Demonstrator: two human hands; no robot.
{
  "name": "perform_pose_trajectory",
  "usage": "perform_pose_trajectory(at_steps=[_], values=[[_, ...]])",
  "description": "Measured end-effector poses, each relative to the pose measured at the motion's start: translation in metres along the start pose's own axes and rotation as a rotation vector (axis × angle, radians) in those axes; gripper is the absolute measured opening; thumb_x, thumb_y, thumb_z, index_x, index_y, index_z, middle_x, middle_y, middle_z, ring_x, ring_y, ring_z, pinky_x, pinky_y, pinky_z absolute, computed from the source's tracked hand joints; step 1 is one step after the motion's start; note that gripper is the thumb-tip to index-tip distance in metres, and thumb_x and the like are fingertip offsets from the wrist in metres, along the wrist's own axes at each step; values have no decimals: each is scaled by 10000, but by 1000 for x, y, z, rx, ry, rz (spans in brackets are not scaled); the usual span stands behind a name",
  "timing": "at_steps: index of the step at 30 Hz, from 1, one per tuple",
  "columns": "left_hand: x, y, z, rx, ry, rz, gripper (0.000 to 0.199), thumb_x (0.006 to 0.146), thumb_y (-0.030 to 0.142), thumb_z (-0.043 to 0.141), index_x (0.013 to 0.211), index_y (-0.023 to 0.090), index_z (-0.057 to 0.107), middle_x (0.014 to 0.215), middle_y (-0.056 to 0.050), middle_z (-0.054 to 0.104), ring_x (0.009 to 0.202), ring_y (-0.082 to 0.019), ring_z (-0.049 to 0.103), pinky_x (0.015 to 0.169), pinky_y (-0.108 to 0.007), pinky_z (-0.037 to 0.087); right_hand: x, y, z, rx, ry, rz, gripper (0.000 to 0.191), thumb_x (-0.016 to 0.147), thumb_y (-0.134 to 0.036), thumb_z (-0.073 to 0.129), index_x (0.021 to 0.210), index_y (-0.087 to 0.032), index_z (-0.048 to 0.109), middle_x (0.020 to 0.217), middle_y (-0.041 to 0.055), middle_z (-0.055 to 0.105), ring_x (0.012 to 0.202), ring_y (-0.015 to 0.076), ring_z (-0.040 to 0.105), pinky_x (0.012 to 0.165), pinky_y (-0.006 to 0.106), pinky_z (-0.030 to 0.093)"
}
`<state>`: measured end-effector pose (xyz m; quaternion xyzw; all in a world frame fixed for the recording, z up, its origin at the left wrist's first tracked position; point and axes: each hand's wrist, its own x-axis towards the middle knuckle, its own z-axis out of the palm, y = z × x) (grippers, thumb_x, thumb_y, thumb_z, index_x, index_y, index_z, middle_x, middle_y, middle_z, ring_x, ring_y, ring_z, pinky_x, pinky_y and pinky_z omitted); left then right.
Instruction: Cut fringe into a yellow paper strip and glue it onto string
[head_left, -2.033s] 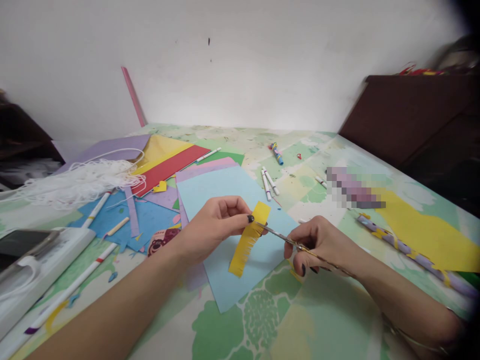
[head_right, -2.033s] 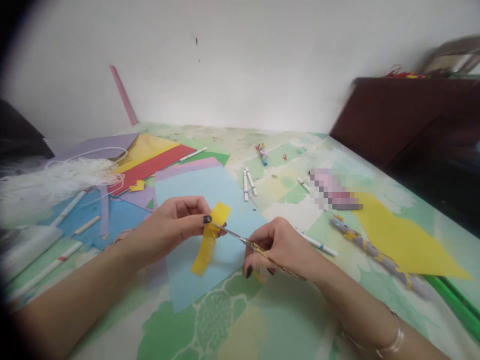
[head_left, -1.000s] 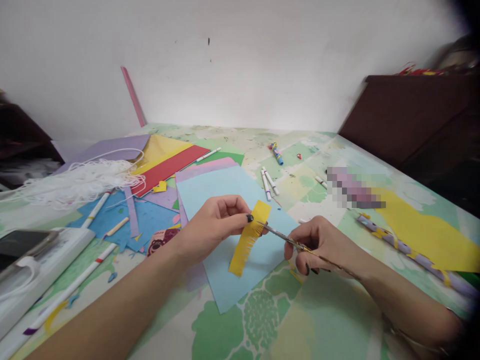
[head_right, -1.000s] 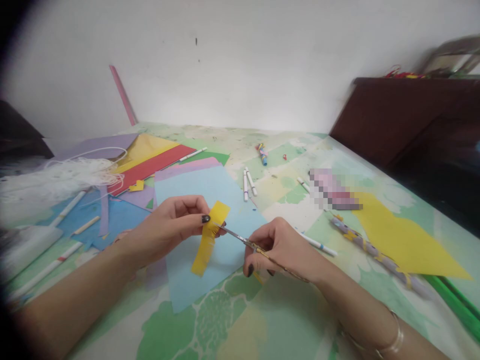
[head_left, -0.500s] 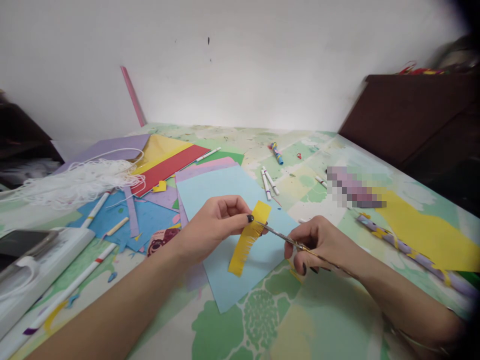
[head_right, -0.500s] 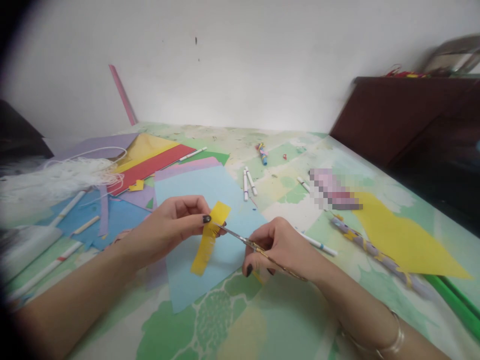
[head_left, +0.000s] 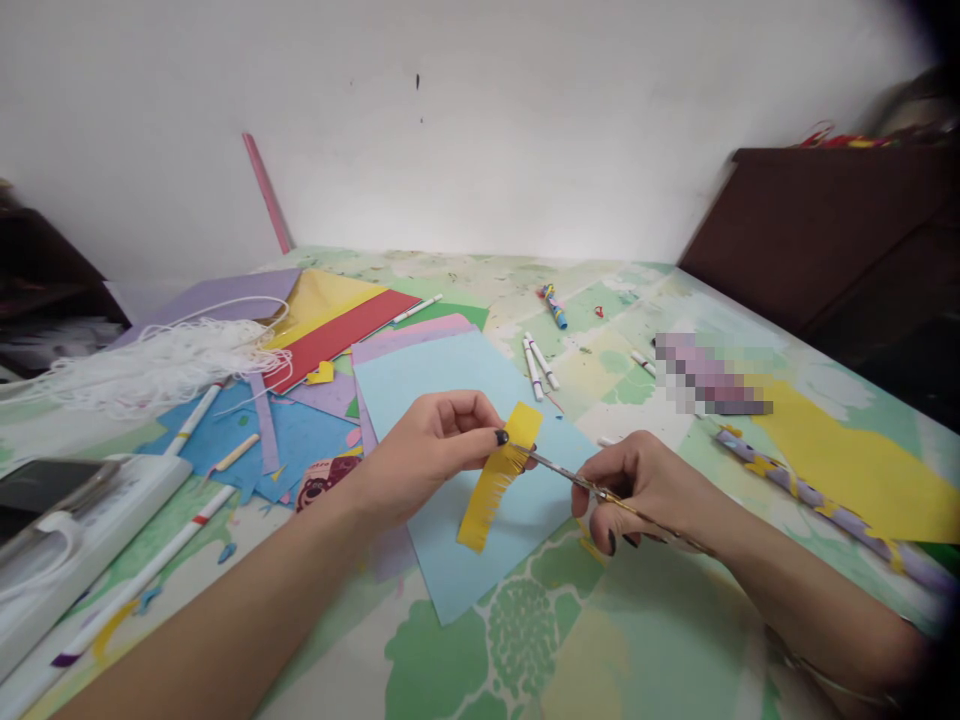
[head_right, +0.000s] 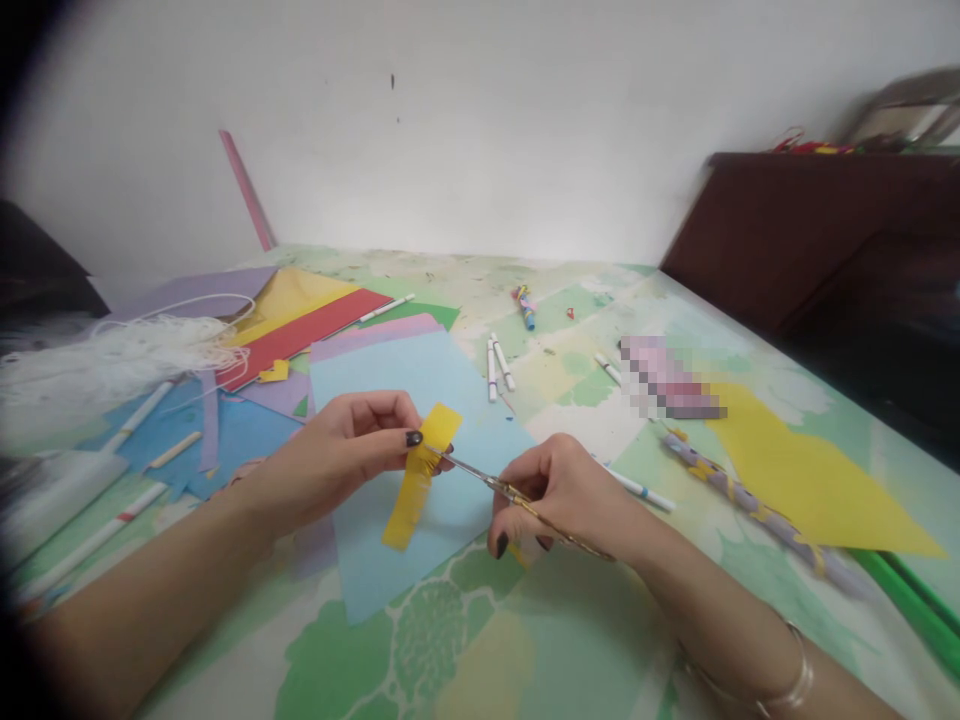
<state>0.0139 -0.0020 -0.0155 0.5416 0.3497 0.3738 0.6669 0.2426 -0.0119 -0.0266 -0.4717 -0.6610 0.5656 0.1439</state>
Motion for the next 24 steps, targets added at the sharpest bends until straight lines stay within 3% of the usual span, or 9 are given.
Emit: perform_pose_trajectory(at_steps=[4, 10, 17, 24], values=[[0, 0, 0, 4, 4, -4, 122, 759, 193, 643, 702, 145, 547, 772, -66, 717, 771, -198, 680, 724, -310, 506, -2, -6, 1, -25, 6, 14, 81, 622, -194, 672, 640, -116, 683, 447, -25, 537, 398, 45, 371, 390, 155, 297], [0, 1, 0, -23, -1, -10, 126, 773, 185, 628, 698, 145, 535, 756, -58, 707, 768, -191, 675, 735, -316, 504, 1, 3, 1, -14, 11, -28, 61, 619, -153, 642, 661, -121, 673, 433, -55, 472, 404, 47, 343, 383, 165, 257], [1, 1, 0, -74, 10, -4, 128, 766, 181, 628, 685, 145, 536, 730, -48, 697, 760, -199, 675, 761, -346, 496, -3, -8, 2, 10, 0, -45, 130, 657, -236, 672, 661, -106, 672, 454, -44, 485, 419, 46, 352, 404, 172, 266], [0, 2, 1, -17, 19, -11, 145, 763, 182, 646, 688, 142, 529, 733, -54, 704, 759, -193, 675, 746, -324, 500, 4, 7, 1, 23, -18, -51, 114, 640, -222, 673, 671, -114, 692, 446, -36, 503, 409, 49, 370, 384, 156, 289]])
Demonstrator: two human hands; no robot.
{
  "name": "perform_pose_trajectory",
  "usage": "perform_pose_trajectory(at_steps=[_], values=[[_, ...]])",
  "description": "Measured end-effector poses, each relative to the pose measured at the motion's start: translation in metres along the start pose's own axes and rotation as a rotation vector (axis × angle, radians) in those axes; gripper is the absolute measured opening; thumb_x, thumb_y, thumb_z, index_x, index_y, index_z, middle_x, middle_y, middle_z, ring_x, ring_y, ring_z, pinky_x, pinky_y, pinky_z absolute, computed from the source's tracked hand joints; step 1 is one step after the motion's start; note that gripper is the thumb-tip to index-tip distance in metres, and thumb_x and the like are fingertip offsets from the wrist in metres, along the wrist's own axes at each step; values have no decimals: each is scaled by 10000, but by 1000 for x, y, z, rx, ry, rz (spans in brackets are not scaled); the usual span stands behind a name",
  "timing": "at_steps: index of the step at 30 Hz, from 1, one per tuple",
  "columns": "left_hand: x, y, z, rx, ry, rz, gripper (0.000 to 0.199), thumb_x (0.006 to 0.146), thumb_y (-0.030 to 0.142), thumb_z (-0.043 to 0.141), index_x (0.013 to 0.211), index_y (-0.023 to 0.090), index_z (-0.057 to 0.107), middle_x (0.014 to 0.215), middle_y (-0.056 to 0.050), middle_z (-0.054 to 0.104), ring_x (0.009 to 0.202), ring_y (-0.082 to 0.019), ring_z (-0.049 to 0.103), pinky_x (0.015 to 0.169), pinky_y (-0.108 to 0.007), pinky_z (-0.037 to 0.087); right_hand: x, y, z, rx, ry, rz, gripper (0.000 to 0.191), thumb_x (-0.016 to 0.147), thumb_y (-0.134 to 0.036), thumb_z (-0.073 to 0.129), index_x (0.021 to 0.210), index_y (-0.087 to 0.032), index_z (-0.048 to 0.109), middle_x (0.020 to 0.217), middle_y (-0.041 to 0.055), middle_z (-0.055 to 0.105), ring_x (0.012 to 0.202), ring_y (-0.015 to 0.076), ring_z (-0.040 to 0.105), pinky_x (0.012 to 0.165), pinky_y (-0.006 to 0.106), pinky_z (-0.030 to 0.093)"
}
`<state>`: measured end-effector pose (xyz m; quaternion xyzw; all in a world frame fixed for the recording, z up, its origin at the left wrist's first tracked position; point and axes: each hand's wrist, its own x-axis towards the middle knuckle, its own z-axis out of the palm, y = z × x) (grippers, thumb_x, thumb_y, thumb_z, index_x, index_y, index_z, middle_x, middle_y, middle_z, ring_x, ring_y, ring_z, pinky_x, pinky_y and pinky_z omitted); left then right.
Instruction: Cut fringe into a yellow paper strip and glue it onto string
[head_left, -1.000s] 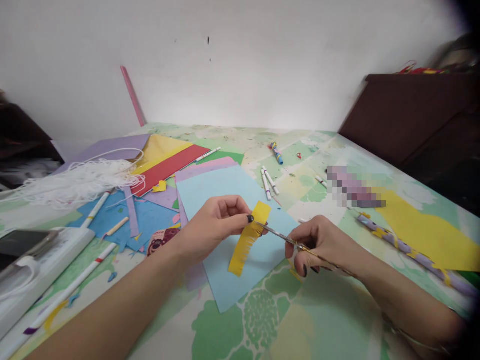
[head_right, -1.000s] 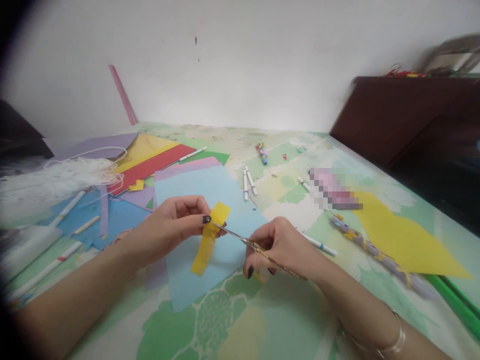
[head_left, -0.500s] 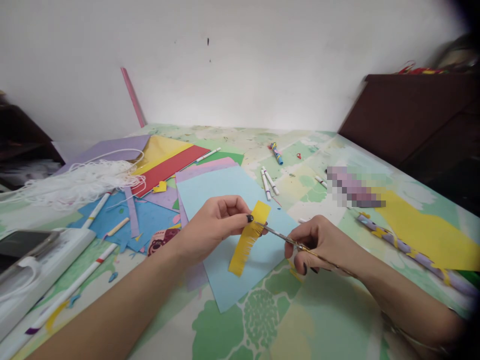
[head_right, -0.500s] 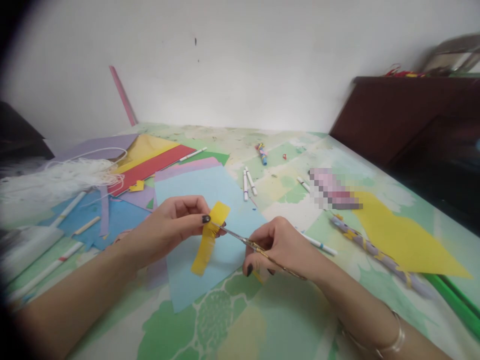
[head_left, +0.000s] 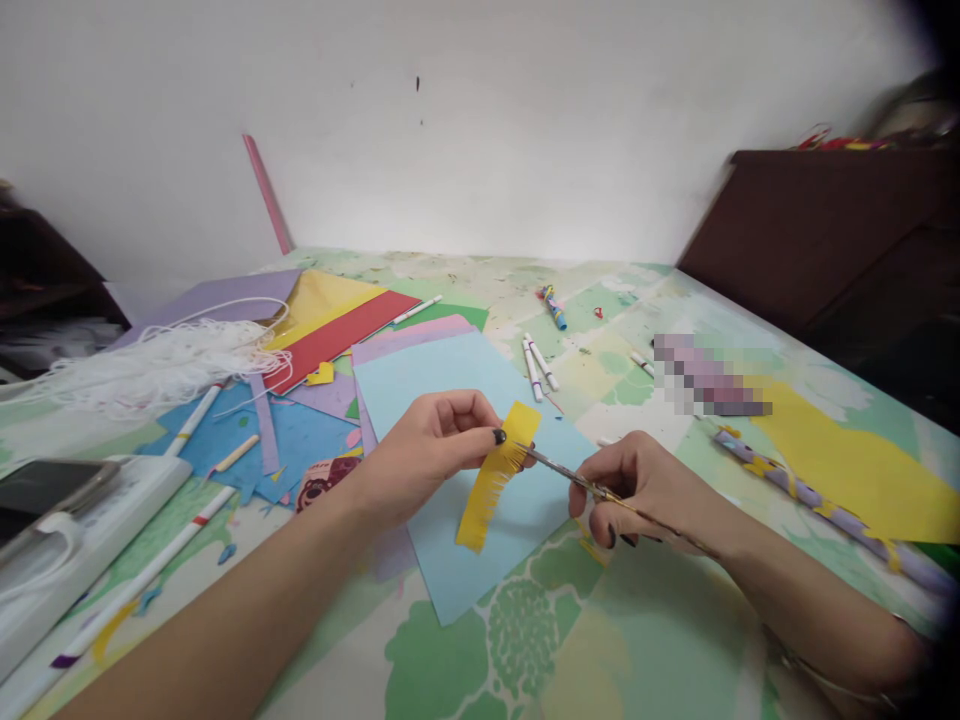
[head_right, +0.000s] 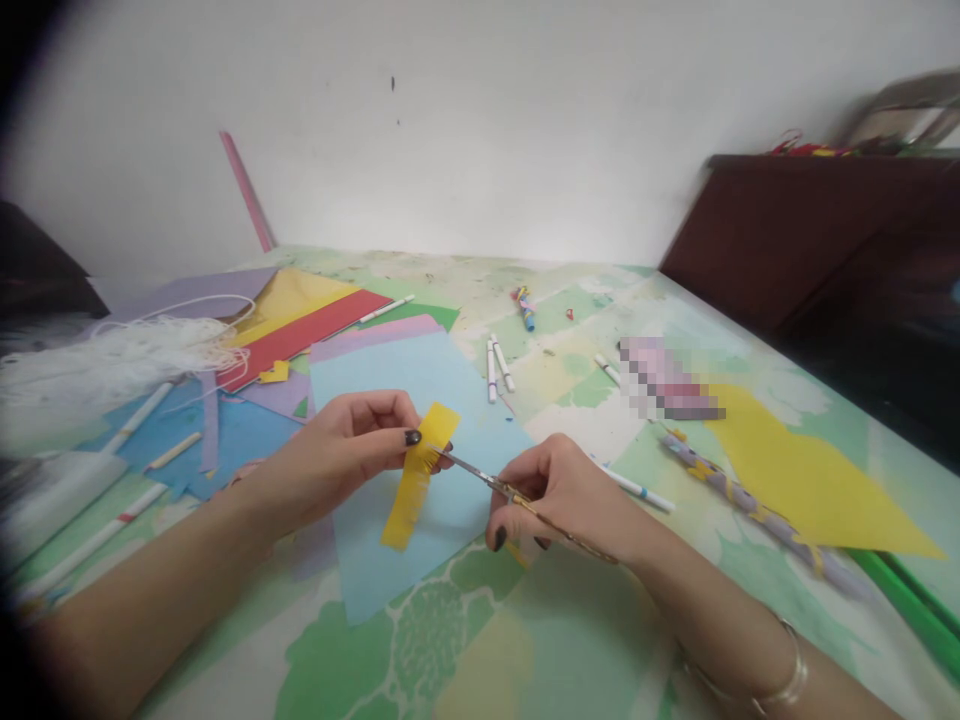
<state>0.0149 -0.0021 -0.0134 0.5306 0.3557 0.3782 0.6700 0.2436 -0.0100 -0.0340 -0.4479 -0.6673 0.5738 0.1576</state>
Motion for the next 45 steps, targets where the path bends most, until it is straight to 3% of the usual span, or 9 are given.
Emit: perform_pose_trajectory(at_steps=[16, 30, 36, 45], values=[[1, -1, -1, 20, -8, 6, 137, 770, 176, 641, 696, 138, 533, 761, -65, 720, 776, -191, 682, 729, -299, 512, -2, -8, 1, -40, 27, 23, 92, 630, -181, 660, 673, -113, 704, 467, -18, 558, 406, 44, 374, 394, 154, 290], [1, -2, -2, 19, -14, 9, 133, 773, 171, 635, 698, 136, 531, 777, -71, 722, 784, -197, 682, 734, -312, 512, -3, -15, 1, -40, 26, 74, 90, 615, -195, 676, 640, -109, 685, 422, -33, 507, 396, 48, 375, 374, 150, 281], [1, -2, -2, 4, -21, 12, 127, 774, 171, 636, 705, 135, 535, 763, -66, 719, 773, -189, 682, 736, -307, 508, 0, -1, -1, -47, 33, 32, 101, 621, -201, 685, 674, -116, 690, 416, -38, 503, 392, 51, 375, 367, 153, 274], [1, -2, -4, -83, -33, 31, 116, 801, 158, 592, 706, 137, 530, 771, -62, 710, 790, -202, 679, 794, -365, 496, -2, 0, -1, -1, 6, -42, 92, 663, -179, 632, 688, -106, 682, 465, -30, 516, 422, 50, 383, 388, 159, 265]])
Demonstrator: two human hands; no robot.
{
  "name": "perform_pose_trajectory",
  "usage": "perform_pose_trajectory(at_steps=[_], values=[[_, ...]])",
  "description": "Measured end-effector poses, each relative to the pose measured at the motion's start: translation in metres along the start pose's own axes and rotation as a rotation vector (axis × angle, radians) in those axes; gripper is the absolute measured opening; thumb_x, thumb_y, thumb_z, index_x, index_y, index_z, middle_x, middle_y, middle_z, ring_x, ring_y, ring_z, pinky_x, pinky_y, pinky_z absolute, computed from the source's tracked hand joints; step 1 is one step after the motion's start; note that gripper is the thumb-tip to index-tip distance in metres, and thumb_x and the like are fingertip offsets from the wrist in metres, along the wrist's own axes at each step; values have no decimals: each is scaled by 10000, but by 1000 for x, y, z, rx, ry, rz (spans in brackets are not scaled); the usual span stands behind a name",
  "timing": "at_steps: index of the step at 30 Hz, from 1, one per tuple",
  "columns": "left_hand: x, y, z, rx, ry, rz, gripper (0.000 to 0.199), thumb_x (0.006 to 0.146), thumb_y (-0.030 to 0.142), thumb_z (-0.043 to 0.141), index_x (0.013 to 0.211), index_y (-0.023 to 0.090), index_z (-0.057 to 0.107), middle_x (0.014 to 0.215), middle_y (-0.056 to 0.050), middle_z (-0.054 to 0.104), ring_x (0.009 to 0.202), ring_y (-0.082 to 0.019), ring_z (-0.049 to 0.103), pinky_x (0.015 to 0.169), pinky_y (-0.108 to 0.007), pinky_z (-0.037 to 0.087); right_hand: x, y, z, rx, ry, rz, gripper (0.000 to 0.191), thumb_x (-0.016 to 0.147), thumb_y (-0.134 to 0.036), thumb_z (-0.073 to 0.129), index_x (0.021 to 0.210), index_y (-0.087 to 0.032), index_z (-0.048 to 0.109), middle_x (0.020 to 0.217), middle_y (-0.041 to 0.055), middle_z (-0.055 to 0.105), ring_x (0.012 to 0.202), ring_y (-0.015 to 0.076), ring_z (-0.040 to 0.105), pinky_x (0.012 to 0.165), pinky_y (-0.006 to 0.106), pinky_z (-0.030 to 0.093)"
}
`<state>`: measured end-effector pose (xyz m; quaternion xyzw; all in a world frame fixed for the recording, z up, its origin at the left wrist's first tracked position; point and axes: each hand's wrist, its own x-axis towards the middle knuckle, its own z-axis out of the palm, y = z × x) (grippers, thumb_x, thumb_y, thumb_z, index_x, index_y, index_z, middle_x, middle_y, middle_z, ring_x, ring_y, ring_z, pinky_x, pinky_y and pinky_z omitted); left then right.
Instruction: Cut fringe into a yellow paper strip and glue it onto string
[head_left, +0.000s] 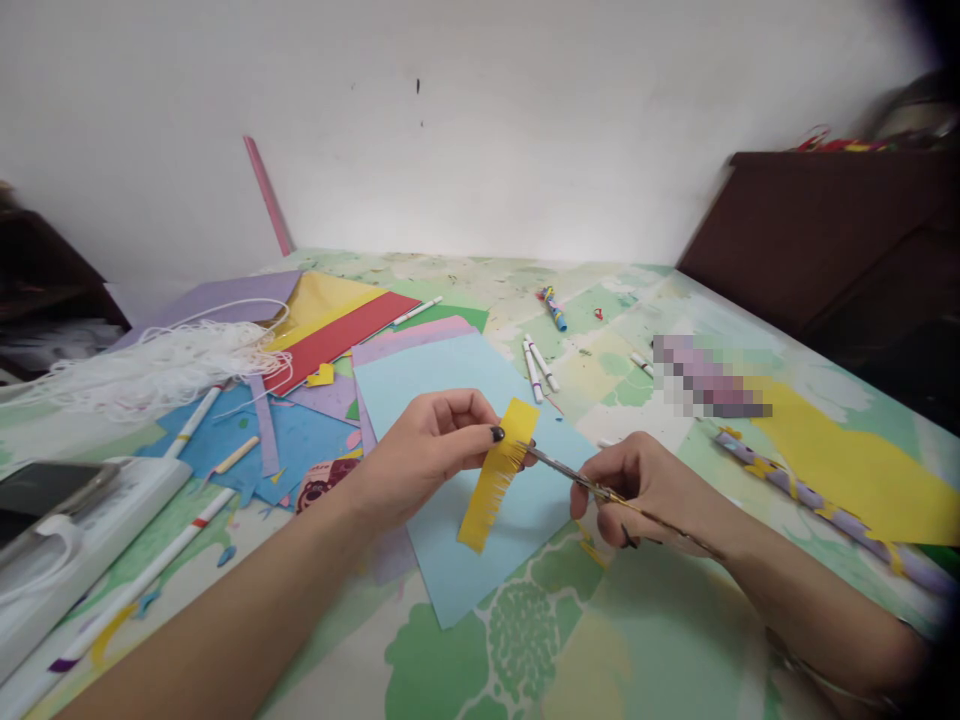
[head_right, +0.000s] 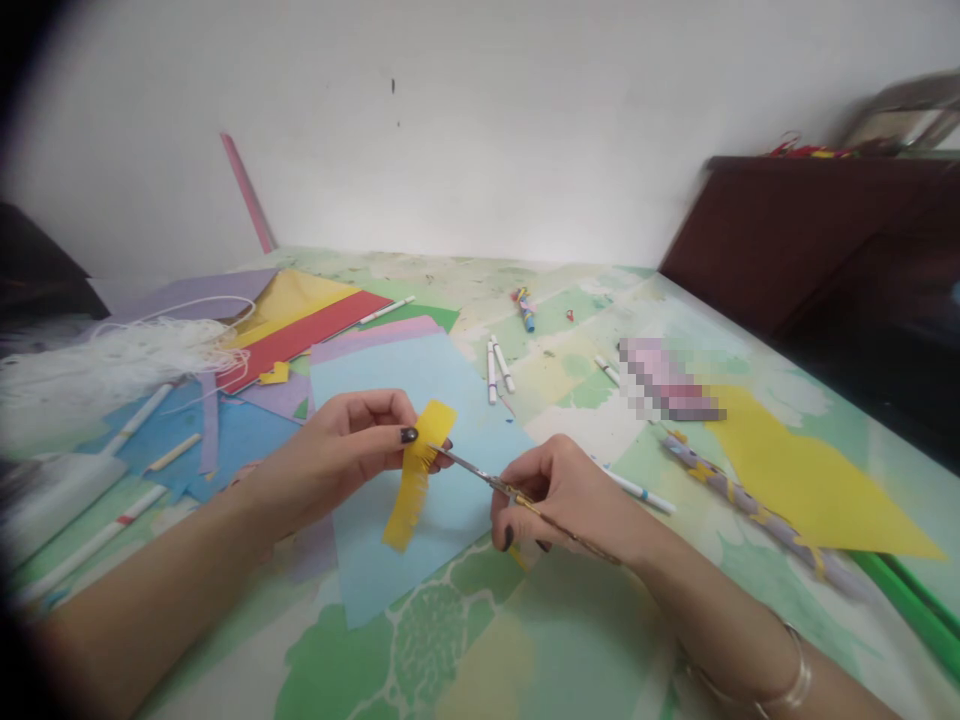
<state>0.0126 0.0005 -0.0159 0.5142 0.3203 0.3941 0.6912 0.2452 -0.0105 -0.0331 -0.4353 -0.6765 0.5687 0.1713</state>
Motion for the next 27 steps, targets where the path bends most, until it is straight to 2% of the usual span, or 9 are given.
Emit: perform_pose_trajectory(at_steps=[5, 14, 27], values=[[0, 0, 1, 22, 20, 5, 134, 787, 174, 623, 700, 134, 529, 778, -72, 716, 800, -210, 683, 781, -349, 502, 0, 3, -1, 34, -16, -25, 95, 674, -167, 616, 698, -105, 683, 487, -25, 532, 430, 52, 412, 400, 154, 284], [-1, -1, 1, 127, 31, 19, 128, 786, 186, 637, 724, 134, 538, 785, -71, 716, 787, -191, 679, 760, -320, 514, 2, 1, 1, 26, 14, 31, 91, 635, -178, 658, 689, -114, 692, 446, -35, 531, 407, 49, 377, 386, 153, 281], [-1, -3, 1, 138, 32, 8, 117, 776, 196, 635, 723, 147, 543, 786, -62, 714, 776, -187, 676, 736, -308, 511, 2, -1, 1, -18, 28, 63, 95, 613, -188, 676, 676, -123, 703, 427, -39, 515, 405, 54, 373, 384, 161, 273]])
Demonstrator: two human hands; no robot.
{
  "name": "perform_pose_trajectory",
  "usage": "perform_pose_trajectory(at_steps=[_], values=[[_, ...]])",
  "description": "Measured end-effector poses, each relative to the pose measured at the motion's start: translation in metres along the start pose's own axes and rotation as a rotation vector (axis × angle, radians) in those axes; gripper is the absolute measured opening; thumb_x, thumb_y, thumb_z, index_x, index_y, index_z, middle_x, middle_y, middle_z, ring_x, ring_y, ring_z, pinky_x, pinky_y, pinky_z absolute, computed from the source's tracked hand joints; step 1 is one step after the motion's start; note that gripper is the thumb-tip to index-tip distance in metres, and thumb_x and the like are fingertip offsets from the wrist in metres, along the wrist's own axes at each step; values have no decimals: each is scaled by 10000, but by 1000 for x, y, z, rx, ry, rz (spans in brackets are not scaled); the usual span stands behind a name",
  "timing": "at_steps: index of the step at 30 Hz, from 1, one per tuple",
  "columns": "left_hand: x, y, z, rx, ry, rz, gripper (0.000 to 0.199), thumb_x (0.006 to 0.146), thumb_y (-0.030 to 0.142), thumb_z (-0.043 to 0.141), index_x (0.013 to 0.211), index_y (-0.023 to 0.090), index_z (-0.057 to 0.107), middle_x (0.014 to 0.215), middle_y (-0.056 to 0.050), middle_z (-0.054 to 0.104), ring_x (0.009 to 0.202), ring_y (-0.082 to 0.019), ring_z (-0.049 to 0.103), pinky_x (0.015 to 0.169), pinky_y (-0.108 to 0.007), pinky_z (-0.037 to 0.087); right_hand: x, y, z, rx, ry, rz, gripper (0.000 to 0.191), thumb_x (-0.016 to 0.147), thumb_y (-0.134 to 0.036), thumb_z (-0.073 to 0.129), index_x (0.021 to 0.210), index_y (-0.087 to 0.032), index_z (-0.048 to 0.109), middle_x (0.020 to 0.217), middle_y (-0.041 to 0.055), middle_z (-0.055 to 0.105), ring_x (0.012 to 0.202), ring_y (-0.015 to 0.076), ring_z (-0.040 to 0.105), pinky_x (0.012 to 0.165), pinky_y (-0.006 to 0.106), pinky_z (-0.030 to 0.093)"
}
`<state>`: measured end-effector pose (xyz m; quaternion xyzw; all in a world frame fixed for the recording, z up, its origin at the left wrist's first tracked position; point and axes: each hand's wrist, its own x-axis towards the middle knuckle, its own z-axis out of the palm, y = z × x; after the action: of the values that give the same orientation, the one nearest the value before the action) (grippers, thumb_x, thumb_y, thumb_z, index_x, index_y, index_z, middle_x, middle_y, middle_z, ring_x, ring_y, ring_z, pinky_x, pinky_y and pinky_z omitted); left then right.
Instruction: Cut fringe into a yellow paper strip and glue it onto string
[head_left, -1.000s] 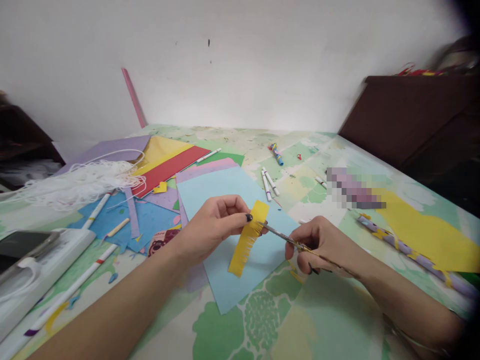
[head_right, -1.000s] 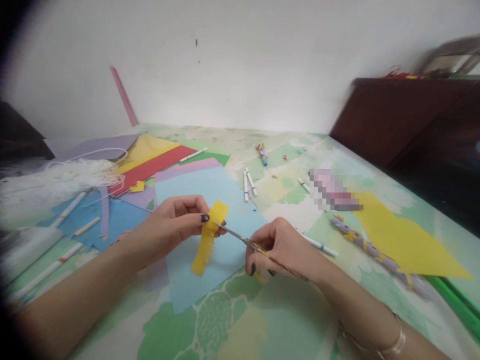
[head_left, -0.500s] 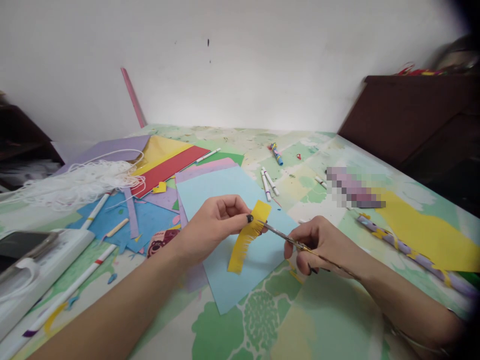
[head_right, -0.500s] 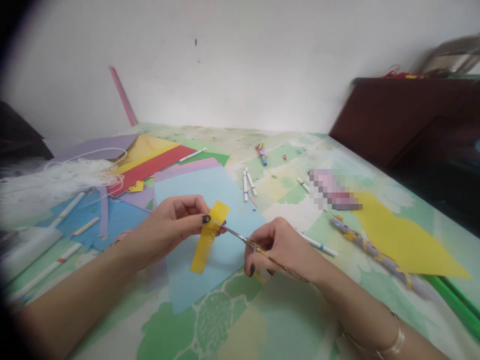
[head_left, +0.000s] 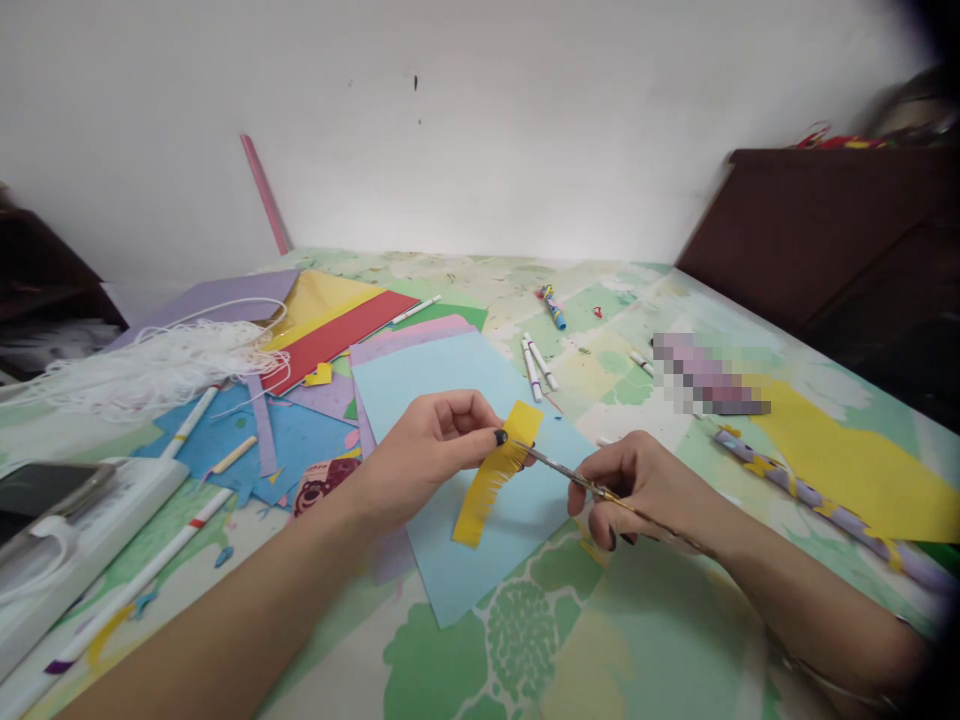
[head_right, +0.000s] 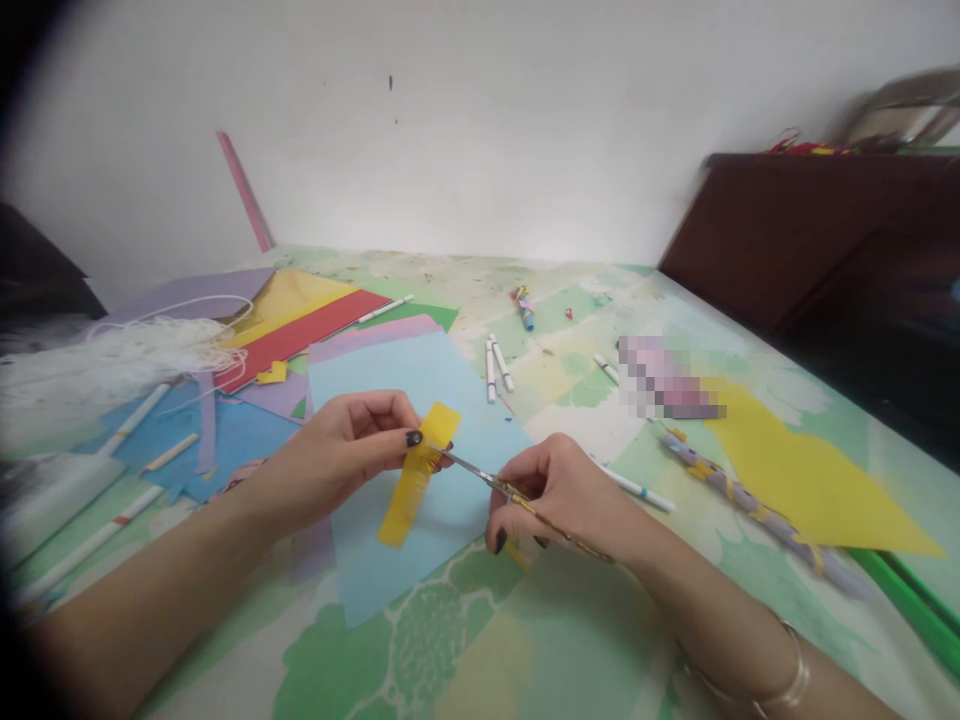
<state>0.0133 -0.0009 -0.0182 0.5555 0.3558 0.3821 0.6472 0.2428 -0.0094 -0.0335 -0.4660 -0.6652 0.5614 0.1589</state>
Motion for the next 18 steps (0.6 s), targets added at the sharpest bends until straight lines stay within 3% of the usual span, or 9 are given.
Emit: perform_pose_trajectory(at_steps=[18], values=[[0, 1, 0, 3, -8, -6, 120, 777, 200, 636, 724, 150, 541, 797, -62, 718, 788, -188, 676, 745, -309, 509, -2, -6, 1, -4, 2, 17, 88, 604, -191, 680, 633, -109, 687, 442, -24, 538, 403, 48, 386, 379, 148, 294]])
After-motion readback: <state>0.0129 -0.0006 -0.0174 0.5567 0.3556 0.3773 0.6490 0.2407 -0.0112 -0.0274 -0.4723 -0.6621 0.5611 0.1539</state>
